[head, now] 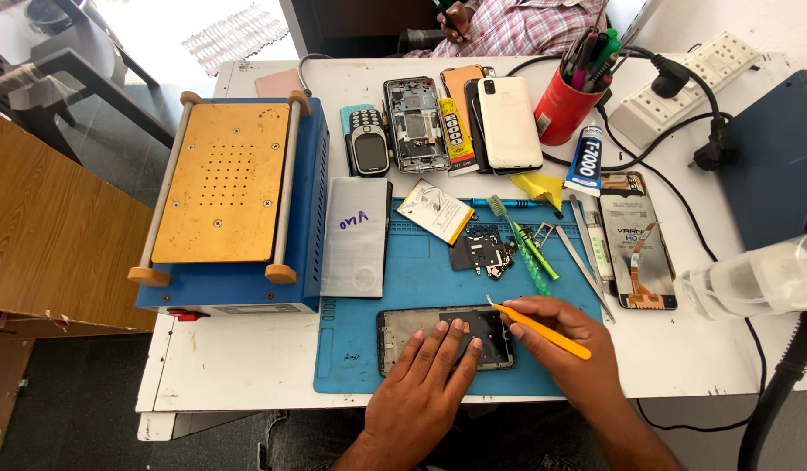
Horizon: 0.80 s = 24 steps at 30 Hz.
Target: The person holds a disassembled phone frame and uses a yellow pry tool to scrape old adhesive and residue off the frame's inner edges. They then peel a strip of adhesive backing and press the adhesive into the frame, continuing to clean and press the frame edges on the work mat.
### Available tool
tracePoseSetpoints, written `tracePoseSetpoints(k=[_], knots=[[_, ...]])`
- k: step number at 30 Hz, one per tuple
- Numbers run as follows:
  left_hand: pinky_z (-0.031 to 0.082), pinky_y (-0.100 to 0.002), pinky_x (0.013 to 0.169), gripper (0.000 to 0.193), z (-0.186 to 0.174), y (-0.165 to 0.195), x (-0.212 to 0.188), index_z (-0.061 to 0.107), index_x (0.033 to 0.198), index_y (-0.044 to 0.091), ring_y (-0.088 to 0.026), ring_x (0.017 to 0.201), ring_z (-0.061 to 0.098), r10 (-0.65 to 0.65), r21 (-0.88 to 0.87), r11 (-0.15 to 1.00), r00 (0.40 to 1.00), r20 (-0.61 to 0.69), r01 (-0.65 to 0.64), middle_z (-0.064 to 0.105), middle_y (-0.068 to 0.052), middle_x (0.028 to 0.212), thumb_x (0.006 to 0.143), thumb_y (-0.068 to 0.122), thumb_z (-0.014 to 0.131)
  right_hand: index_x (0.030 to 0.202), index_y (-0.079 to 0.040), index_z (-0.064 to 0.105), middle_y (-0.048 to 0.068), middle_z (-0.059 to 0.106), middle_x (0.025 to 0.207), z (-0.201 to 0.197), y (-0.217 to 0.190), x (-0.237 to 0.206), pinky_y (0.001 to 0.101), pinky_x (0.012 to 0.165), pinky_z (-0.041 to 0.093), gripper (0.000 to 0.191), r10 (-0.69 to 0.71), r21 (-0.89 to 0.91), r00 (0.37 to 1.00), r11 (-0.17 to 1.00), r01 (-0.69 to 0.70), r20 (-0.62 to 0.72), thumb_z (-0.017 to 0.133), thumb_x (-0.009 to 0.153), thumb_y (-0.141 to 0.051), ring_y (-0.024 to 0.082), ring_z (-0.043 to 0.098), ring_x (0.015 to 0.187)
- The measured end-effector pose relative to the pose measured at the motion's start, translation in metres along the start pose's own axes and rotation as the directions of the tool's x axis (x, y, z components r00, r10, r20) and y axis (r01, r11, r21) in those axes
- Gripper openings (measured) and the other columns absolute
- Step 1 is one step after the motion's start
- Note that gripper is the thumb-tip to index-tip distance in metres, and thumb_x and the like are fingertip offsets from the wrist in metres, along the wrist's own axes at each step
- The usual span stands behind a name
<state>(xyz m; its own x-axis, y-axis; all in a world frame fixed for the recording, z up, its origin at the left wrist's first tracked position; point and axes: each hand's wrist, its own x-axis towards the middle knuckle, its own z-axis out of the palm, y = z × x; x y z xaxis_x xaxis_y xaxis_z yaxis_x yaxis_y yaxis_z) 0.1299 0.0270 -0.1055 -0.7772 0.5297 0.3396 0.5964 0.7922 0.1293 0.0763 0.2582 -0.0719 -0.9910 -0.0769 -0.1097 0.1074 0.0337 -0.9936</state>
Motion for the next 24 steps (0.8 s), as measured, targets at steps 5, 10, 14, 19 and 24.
tracePoseSetpoints(k=[5, 10, 14, 19, 24], knots=[[0.032, -0.05, 0.12, 0.052, -0.001, 0.001, 0.0, 0.049, 0.151, 0.011, -0.032, 0.146, 0.043, -0.011, -0.034, 0.999, 1.0, 0.018, 0.012, 0.047, -0.019, 0.156, 0.1, 0.02, 0.051, 0.115, 0.002, 0.074, 0.016, 0.079, 0.108, -0.012, -0.001, 0.007, 0.03, 0.087, 0.059, 0.029, 0.074, -0.139, 0.996, 0.987, -0.079, -0.043, 0.073, 0.086, 0.001, 0.019, 0.074, 0.102], [0.032, -0.05, 0.12, 0.053, -0.003, 0.001, 0.0, 0.049, 0.152, 0.012, -0.031, 0.146, 0.043, -0.023, -0.033, 0.999, 1.0, 0.016, 0.023, 0.047, -0.018, 0.156, 0.1, 0.021, 0.052, 0.11, 0.002, 0.074, 0.016, 0.082, 0.103, -0.024, 0.001, 0.011, 0.0288, 0.085, 0.062, 0.022, 0.051, -0.156, 0.998, 0.986, -0.058, -0.047, 0.071, 0.088, -0.001, 0.019, 0.079, 0.096], [0.033, -0.049, 0.12, 0.051, -0.002, 0.001, -0.001, 0.05, 0.151, 0.013, -0.031, 0.146, 0.044, -0.023, -0.004, 1.0, 1.0, 0.005, 0.023, 0.048, -0.017, 0.156, 0.102, 0.024, 0.053, 0.112, -0.001, 0.074, 0.014, 0.082, 0.106, -0.021, 0.005, 0.008, 0.0277, 0.087, 0.063, 0.024, -0.04, -0.174, 0.999, 0.984, 0.046, 0.037, 0.07, 0.089, -0.004, 0.017, 0.079, 0.099], [0.034, -0.05, 0.118, 0.052, -0.001, 0.001, -0.002, 0.05, 0.15, 0.012, -0.032, 0.144, 0.045, -0.025, -0.042, 0.999, 1.0, -0.005, 0.024, 0.049, -0.018, 0.154, 0.1, 0.026, 0.053, 0.109, -0.007, 0.078, 0.008, 0.083, 0.106, -0.013, 0.007, 0.004, 0.0268, 0.081, 0.063, 0.024, -0.077, -0.424, 0.996, 0.902, 0.087, 0.039, 0.075, 0.085, -0.006, 0.014, 0.079, 0.094], [0.034, -0.05, 0.119, 0.052, -0.001, 0.001, -0.001, 0.05, 0.151, 0.013, -0.031, 0.145, 0.045, -0.032, -0.031, 0.999, 0.999, -0.003, 0.032, 0.05, -0.017, 0.154, 0.1, 0.023, 0.054, 0.108, -0.006, 0.079, 0.008, 0.083, 0.108, -0.011, 0.004, 0.007, 0.0263, 0.083, 0.062, 0.023, -0.13, -0.403, 0.989, 0.903, 0.149, 0.074, 0.076, 0.085, -0.007, 0.014, 0.079, 0.097]])
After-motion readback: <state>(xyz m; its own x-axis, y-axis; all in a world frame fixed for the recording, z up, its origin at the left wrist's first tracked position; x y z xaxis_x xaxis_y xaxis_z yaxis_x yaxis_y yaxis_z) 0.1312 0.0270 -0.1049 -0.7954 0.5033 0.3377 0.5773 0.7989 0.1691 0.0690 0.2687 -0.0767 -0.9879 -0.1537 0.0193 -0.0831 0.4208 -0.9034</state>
